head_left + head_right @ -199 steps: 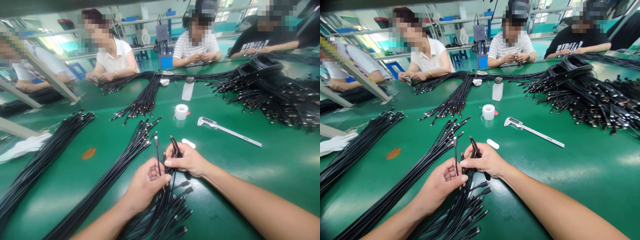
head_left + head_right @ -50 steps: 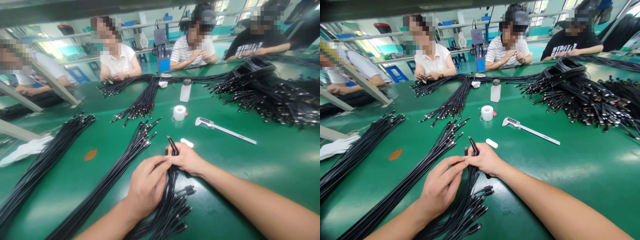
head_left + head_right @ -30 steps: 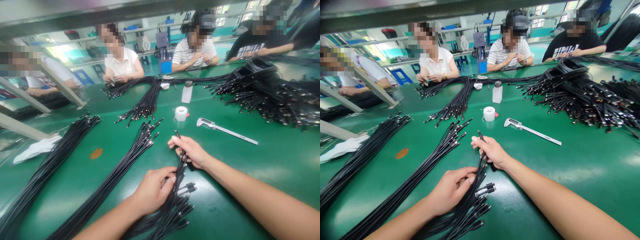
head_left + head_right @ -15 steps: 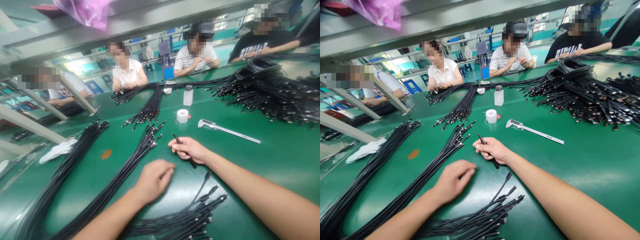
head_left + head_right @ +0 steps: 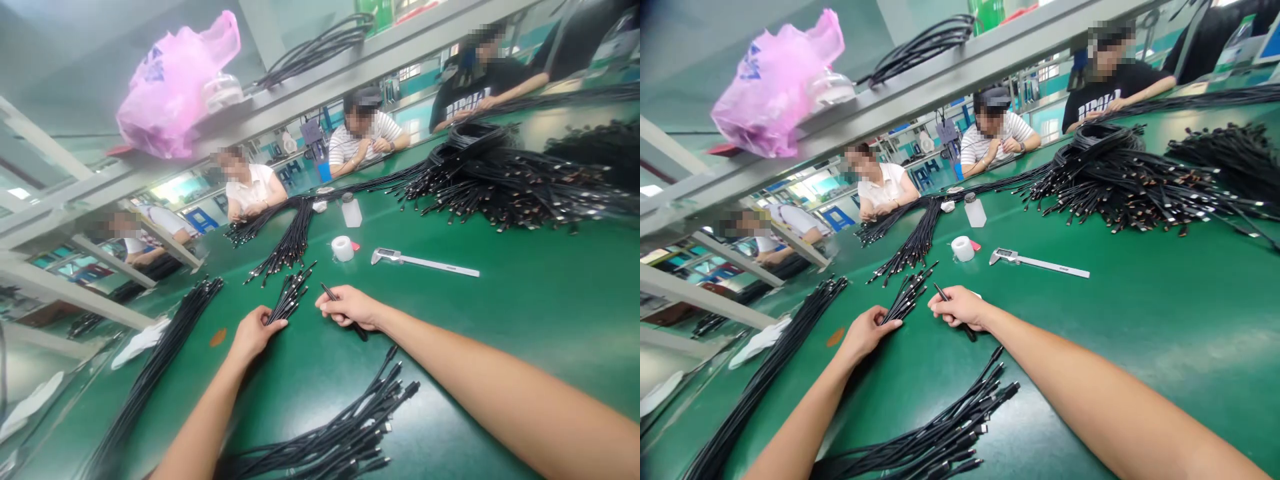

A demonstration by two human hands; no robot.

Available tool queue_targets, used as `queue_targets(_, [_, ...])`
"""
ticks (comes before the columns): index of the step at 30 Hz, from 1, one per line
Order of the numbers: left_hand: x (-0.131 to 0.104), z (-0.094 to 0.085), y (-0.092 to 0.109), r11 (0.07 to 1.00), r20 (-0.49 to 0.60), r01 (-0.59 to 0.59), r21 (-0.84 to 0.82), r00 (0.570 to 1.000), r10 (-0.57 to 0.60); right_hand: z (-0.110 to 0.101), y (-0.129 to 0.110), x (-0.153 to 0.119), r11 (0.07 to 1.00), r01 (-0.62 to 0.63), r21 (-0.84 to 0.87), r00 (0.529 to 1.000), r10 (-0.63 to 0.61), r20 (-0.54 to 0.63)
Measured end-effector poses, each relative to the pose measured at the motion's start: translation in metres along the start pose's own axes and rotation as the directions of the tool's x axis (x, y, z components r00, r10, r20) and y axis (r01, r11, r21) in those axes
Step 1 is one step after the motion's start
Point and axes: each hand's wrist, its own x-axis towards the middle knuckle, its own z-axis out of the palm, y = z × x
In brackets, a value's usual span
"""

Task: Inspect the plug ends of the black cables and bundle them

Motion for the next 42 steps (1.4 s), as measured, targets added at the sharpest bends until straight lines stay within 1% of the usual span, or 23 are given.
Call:
queue_targets(3, [-0.001, -0.011, 0.006, 0.998, 0.027, -0.002, -0.063, 1.0, 0.004, 0.0, -0.001, 0.0, 1.0, 0.008, 0.007, 1.0, -0.008, 0.017])
queue_targets(7, [-0.002, -0.028, 0.011, 0.983, 0.099, 0.004, -0.183, 0.995, 0.015, 0.0, -0.002, 0.0, 1.0, 0.007, 0.026, 1.0, -0.007, 0.02])
queue_targets(12, [-0.008, -0.057, 0.017, 0.903, 0.199, 0.054, -0.426, 0.979, 0.035, 0.001, -0.004, 0.001, 0.996, -0.011, 0.093, 0.999, 0.014, -0.037])
queue_targets(15, [-0.017, -0.076, 0.027, 0.823, 0.308, 0.093, -0.56, 0.946, 0.103, 0.001, -0.005, 0.002, 0.988, -0.008, 0.152, 0.997, 0.018, -0.068])
queue_targets(18, [-0.027, -0.087, 0.045, 0.771, 0.431, 0.138, -0.622, 0.882, 0.19, -0.001, -0.005, 0.002, 0.975, -0.012, 0.22, 0.997, 0.03, -0.078])
queue_targets(19, [-0.03, -0.088, 0.053, 0.763, 0.482, 0.156, -0.628, 0.847, 0.223, -0.002, -0.005, 0.002, 0.97, -0.014, 0.243, 0.996, 0.035, -0.082])
queue_targets(20, [-0.033, -0.087, 0.061, 0.757, 0.539, 0.178, -0.629, 0.801, 0.26, -0.003, -0.006, 0.002, 0.964, -0.015, 0.265, 0.995, 0.04, -0.089])
queue_targets(21, [-0.035, -0.084, 0.07, 0.752, 0.604, 0.205, -0.626, 0.739, 0.301, -0.004, -0.006, 0.001, 0.958, -0.014, 0.286, 0.994, 0.043, -0.096])
queue_targets(22, [-0.036, -0.08, 0.079, 0.747, 0.672, 0.241, -0.62, 0.654, 0.347, -0.004, -0.007, 0.001, 0.952, -0.011, 0.305, 0.994, 0.045, -0.104])
queue_targets(24, [-0.037, -0.067, 0.097, 0.747, 0.78, 0.312, -0.587, 0.464, 0.419, -0.005, -0.007, 0.001, 0.943, -0.005, 0.333, 0.992, 0.047, -0.118])
queue_targets(27, [-0.038, -0.043, 0.116, 0.769, 0.862, 0.391, -0.506, 0.19, 0.471, -0.007, -0.006, 0.001, 0.935, -0.01, 0.353, 0.991, 0.056, -0.12])
queue_targets(28, [-0.039, -0.034, 0.12, 0.769, 0.866, 0.411, -0.49, 0.13, 0.483, -0.007, -0.005, 0.002, 0.934, -0.013, 0.358, 0.991, 0.06, -0.119])
queue_targets(29, [-0.04, -0.025, 0.121, 0.759, 0.862, 0.43, -0.489, 0.102, 0.497, -0.008, -0.005, 0.002, 0.932, -0.018, 0.362, 0.991, 0.065, -0.119])
queue_targets(30, [-0.043, -0.016, 0.121, 0.735, 0.85, 0.452, -0.506, 0.113, 0.515, -0.008, -0.004, 0.003, 0.93, -0.022, 0.367, 0.99, 0.071, -0.12])
queue_targets(31, [-0.046, -0.008, 0.119, 0.694, 0.829, 0.472, -0.543, 0.168, 0.534, -0.009, -0.004, 0.004, 0.928, -0.025, 0.372, 0.989, 0.076, -0.125])
queue_targets(32, [-0.049, 0.0, 0.115, 0.638, 0.797, 0.49, -0.594, 0.252, 0.548, -0.009, -0.004, 0.004, 0.926, -0.026, 0.377, 0.988, 0.081, -0.131])
queue_targets(35, [-0.058, 0.018, 0.102, 0.422, 0.652, 0.498, -0.758, 0.562, 0.508, -0.01, -0.003, 0.005, 0.919, -0.017, 0.394, 0.983, 0.087, -0.16])
queue_targets(36, [-0.061, 0.023, 0.097, 0.355, 0.599, 0.483, -0.8, 0.649, 0.469, -0.009, -0.003, 0.006, 0.917, -0.01, 0.4, 0.981, 0.086, -0.172])
queue_targets(37, [-0.062, 0.026, 0.093, 0.301, 0.553, 0.464, -0.833, 0.716, 0.426, -0.008, -0.002, 0.006, 0.915, -0.001, 0.404, 0.979, 0.083, -0.184])
queue_targets(38, [-0.062, 0.029, 0.09, 0.258, 0.516, 0.448, -0.856, 0.765, 0.386, -0.007, -0.001, 0.005, 0.914, 0.007, 0.406, 0.977, 0.079, -0.196])
queue_targets(39, [-0.062, 0.031, 0.087, 0.224, 0.489, 0.435, -0.872, 0.799, 0.351, -0.005, 0.0, 0.005, 0.914, 0.018, 0.405, 0.975, 0.073, -0.21])
queue_targets(40, [-0.062, 0.033, 0.085, 0.198, 0.47, 0.427, -0.882, 0.822, 0.321, -0.004, 0.001, 0.005, 0.917, 0.031, 0.398, 0.972, 0.064, -0.224])
queue_targets(42, [-0.061, 0.036, 0.081, 0.161, 0.45, 0.421, -0.893, 0.848, 0.28, -0.001, 0.003, 0.003, 0.926, 0.06, 0.373, 0.968, 0.037, -0.248])
